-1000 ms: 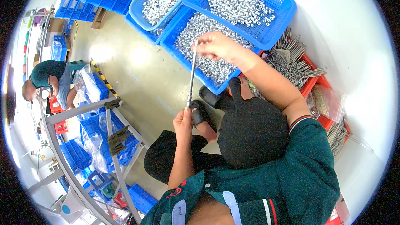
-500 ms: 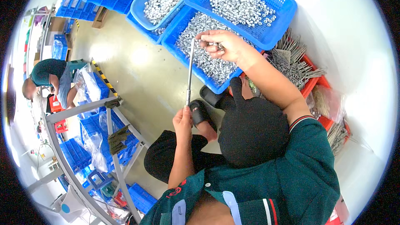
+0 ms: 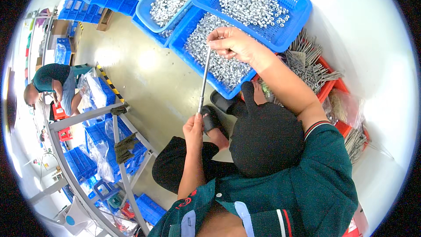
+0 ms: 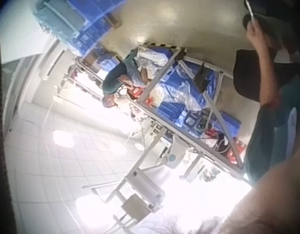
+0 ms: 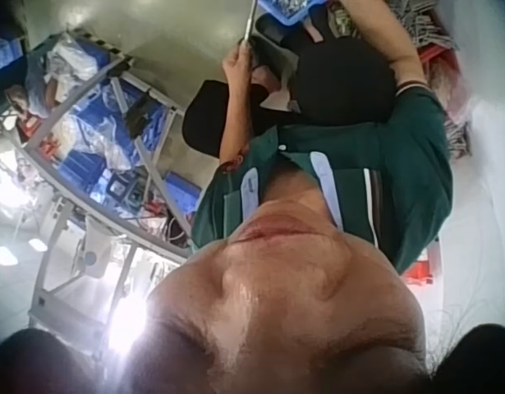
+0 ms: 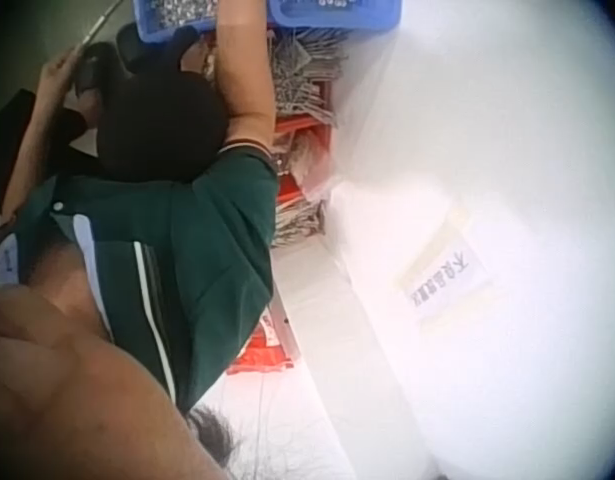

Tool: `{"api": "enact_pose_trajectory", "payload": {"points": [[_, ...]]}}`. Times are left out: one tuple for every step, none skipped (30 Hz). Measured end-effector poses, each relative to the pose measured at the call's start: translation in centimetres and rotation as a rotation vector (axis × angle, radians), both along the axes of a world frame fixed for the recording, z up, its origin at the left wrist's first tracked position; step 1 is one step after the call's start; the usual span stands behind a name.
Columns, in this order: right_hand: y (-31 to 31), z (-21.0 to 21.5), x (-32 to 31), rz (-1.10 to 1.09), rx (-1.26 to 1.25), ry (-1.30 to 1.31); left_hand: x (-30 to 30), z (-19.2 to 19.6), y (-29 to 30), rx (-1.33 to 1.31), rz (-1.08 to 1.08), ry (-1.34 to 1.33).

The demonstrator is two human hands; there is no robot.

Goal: Manually assembling small metal ring-like components onto a long metal rod.

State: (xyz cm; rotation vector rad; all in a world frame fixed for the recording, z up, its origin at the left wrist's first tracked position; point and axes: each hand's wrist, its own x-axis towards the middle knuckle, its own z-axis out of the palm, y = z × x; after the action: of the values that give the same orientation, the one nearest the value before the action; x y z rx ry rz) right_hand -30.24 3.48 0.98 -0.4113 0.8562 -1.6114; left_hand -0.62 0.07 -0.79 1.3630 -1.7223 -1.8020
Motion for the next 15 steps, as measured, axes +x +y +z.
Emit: {"api": "enact_pose_trajectory", "payload": {"points": [[0.0,0.4,-0.1,0.000,0.000,-0.002,0.1,-0.1,0.0,0.000,0.000,-0.002],[0.0,0.9,-0.2,0.019,0.049,0.028,0.3,-0.2,-0.1,0.002,0.000,0.001],[0.0,1.2,-0.3,0.035,0.098,0.060,0.1,-0.1,-0.1,0.005,-0.002,0.006],[0.0,1.3,-0.3,0.033,0.098,0.060,-0.1,0.1,-0.1,0.005,-0.005,0.006],[-0.1,1.3,-0.2,0.044,0.132,0.222,-0.2,0.4,0.0,0.026,-0.001,-0.016],[-0.3,1.2,0.1,0.057,0.164,0.381,-0.2,0.7,0.0,0.046,0.004,-0.041],[-0.5,1.0,0.9,0.087,0.149,0.375,-0.2,0.6,0.0,0.046,0.004,-0.043],[-0.7,0.8,2.1,0.117,0.133,0.368,-0.3,0.4,-0.1,0.020,0.009,-0.020],[-0.9,0.9,3.3,0.181,0.179,0.378,-0.3,0.3,-0.2,-0.006,0.017,0.006],[-0.8,0.5,4.1,0.251,0.174,0.360,-0.5,0.3,-0.3,-0.004,0.017,0.006],[-0.7,0.1,4.7,0.322,0.169,0.342,-0.7,0.2,-0.3,0.024,0.044,0.001],[-0.4,0.2,4.9,0.394,0.153,0.338,-0.8,0.4,-0.3,0.051,0.071,-0.006],[-0.2,0.2,4.5,0.416,0.179,0.260,-0.8,0.6,-0.4,0.051,0.072,-0.007],[-0.2,0.1,3.9,0.437,0.206,0.181,-0.9,0.9,-0.3,0.085,0.099,-0.001],[-0.1,-0.2,3.4,0.380,0.194,0.067,-1.1,1.0,-0.3,0.118,0.125,0.009]]}}
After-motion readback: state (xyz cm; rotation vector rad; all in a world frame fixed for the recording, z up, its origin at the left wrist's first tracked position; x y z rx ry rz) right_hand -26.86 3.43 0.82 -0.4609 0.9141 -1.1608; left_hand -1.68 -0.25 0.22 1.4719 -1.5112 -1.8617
